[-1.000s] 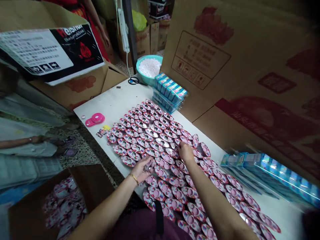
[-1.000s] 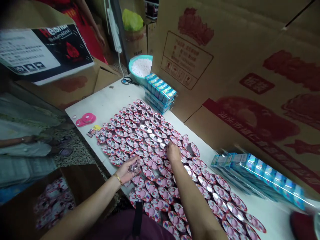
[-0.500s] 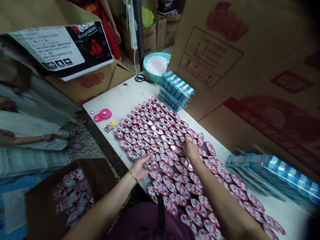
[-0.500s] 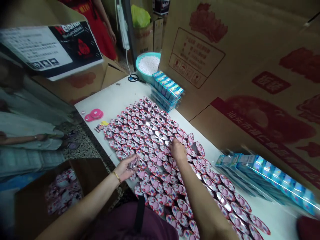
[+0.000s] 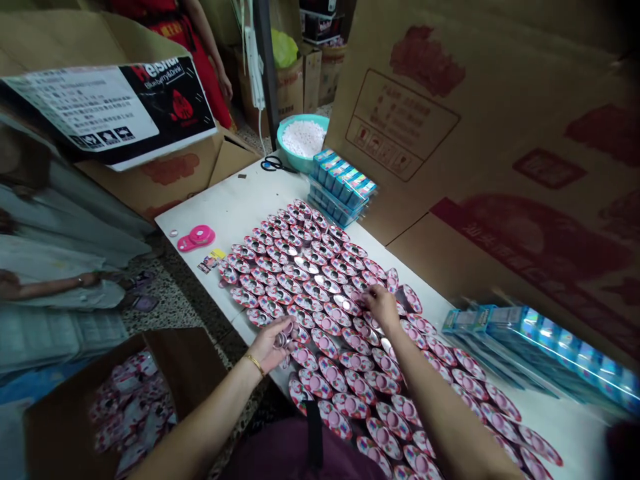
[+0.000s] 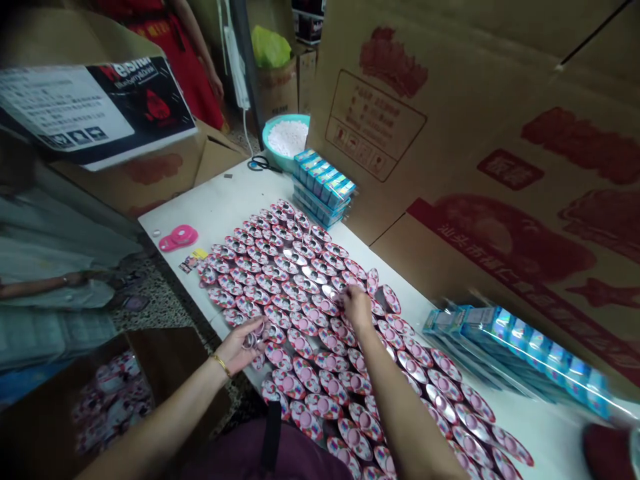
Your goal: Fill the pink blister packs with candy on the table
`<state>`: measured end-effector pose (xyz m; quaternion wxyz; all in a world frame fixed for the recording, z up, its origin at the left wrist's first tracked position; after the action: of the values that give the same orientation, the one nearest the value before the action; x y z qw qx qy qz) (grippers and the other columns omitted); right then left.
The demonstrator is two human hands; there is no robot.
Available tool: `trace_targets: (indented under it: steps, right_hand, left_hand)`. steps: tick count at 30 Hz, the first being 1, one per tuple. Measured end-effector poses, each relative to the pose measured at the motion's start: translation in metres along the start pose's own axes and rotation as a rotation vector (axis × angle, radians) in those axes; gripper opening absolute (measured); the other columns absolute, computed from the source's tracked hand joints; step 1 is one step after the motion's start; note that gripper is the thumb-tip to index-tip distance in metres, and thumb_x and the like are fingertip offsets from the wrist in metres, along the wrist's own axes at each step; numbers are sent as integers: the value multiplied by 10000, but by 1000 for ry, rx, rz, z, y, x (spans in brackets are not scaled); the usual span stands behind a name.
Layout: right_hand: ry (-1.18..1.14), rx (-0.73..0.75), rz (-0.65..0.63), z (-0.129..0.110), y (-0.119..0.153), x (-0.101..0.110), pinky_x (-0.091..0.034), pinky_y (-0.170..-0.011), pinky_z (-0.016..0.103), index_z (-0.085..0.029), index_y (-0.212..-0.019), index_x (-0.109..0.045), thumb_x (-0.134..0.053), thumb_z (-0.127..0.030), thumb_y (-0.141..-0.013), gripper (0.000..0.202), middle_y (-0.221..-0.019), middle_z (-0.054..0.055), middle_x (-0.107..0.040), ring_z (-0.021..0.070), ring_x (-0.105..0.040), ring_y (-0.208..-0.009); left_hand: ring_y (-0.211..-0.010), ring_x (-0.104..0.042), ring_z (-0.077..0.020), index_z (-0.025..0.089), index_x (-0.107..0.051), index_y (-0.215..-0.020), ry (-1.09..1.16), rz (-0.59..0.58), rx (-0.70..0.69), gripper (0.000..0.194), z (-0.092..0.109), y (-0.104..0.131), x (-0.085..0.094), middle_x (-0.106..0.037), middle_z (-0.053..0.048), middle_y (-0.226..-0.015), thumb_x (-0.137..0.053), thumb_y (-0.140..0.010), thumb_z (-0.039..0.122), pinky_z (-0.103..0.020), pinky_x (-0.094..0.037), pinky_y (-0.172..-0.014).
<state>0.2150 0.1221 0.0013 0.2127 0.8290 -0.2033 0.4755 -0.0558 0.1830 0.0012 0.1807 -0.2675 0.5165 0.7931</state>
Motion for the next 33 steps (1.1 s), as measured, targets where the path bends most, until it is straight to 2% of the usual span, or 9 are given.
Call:
trace_targets:
  steps: [3, 8, 12, 15, 19, 22, 25, 29, 33]
  right_hand:
    - [212, -60, -22, 9, -35, 15, -366, -649, 233, -168, -775, -567, -491, -221, -702, 118, -804, 53, -601, 157, -535, -749]
    - [441, -239, -266, 7, -68, 6, -386, -629, 292, -147, -907, -555, -580, -297, -634, 312, -900, 130, -594, 246, -550, -823]
    - [467, -324, -347, 9, -78, 5, -403, -637, 311, -149, -965, -542, -644, -287, -566, 434, -966, 144, -578, 269, -551, -852]
    - [444, -286, -290, 2, -67, 12, -404, -662, 326, -147, -988, -537, -614, -285, -616, 404, -949, 145, -584, 269, -547, -857]
    - [-51, -55, -137, -36, -16, 7, -408, -673, 291, -183, -998, -551, -505, -342, -731, 315, -833, 62, -601, 186, -552, -755]
    - [-557, 115, -281, -73, 30, -17, -422, -641, 261, -192, -935, -594, -541, -395, -702, 313, -786, 26, -600, 150, -545, -693]
    - [-849, 12, -374, -82, 47, -34, -417, -531, 248, -167, -803, -608, -578, -418, -655, 293, -682, 14, -592, 129, -522, -561]
    - [-954, -192, -223, -45, 10, -18, -385, -442, 239, -162, -745, -550, -569, -377, -633, 244, -500, -31, -520, 116, -469, -419]
    - [-533, -215, 38, -5, -68, 20, -394, -497, 234, -169, -711, -545, -497, -288, -663, 136, -483, -20, -527, 131, -504, -467]
  left_hand:
    - [-572, -518, -84, 135, -560, -878, -17, -13, 13, 228, 2, -2, -3, -556, -15, -733, -594, -653, 128, -176, -374, -437]
    - [-568, -500, -80, 144, -542, -850, -83, -54, 21, 197, 4, -11, -15, -538, -16, -718, -587, -659, 134, -170, -369, -434]
    - [-558, -495, -83, 169, -497, -776, -109, -85, 23, 171, 3, -21, -29, -539, -9, -704, -611, -652, 193, -162, -351, -420]
    - [-522, -495, -88, 178, -478, -754, -154, -68, 31, 210, -1, -29, -40, -534, 5, -659, -634, -619, 219, -164, -337, -402]
    - [-448, -478, -87, 172, -490, -729, -271, 22, 24, 229, -10, -40, -48, -522, 21, -568, -654, -575, 218, -171, -314, -376]
    - [-399, -455, -75, 162, -519, -731, -300, 53, -10, 193, -17, -44, -52, -518, 27, -540, -643, -589, 206, -173, -295, -359]
    - [-430, -476, -70, 143, -558, -765, -205, -27, 71, 176, -24, -41, -50, -531, 14, -571, -638, -612, 175, -165, -317, -372]
    - [-588, -544, -92, 127, -568, -794, 103, -82, 182, 136, -16, -31, -32, -577, -37, -711, -601, -666, 160, -149, -376, -435]
    - [-712, -578, -157, 118, -561, -781, 290, -30, 133, 89, 3, -26, -15, -588, -85, -784, -537, -717, 175, -222, -458, -552]
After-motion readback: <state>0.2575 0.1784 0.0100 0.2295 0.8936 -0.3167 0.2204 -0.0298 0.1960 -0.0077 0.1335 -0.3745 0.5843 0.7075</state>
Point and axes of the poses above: each hand's wrist, its own y-axis away from the middle knuckle, its own x-axis out of the back of the hand, z = x × y, the point moved 3 cm from there along -y, towards the middle knuckle
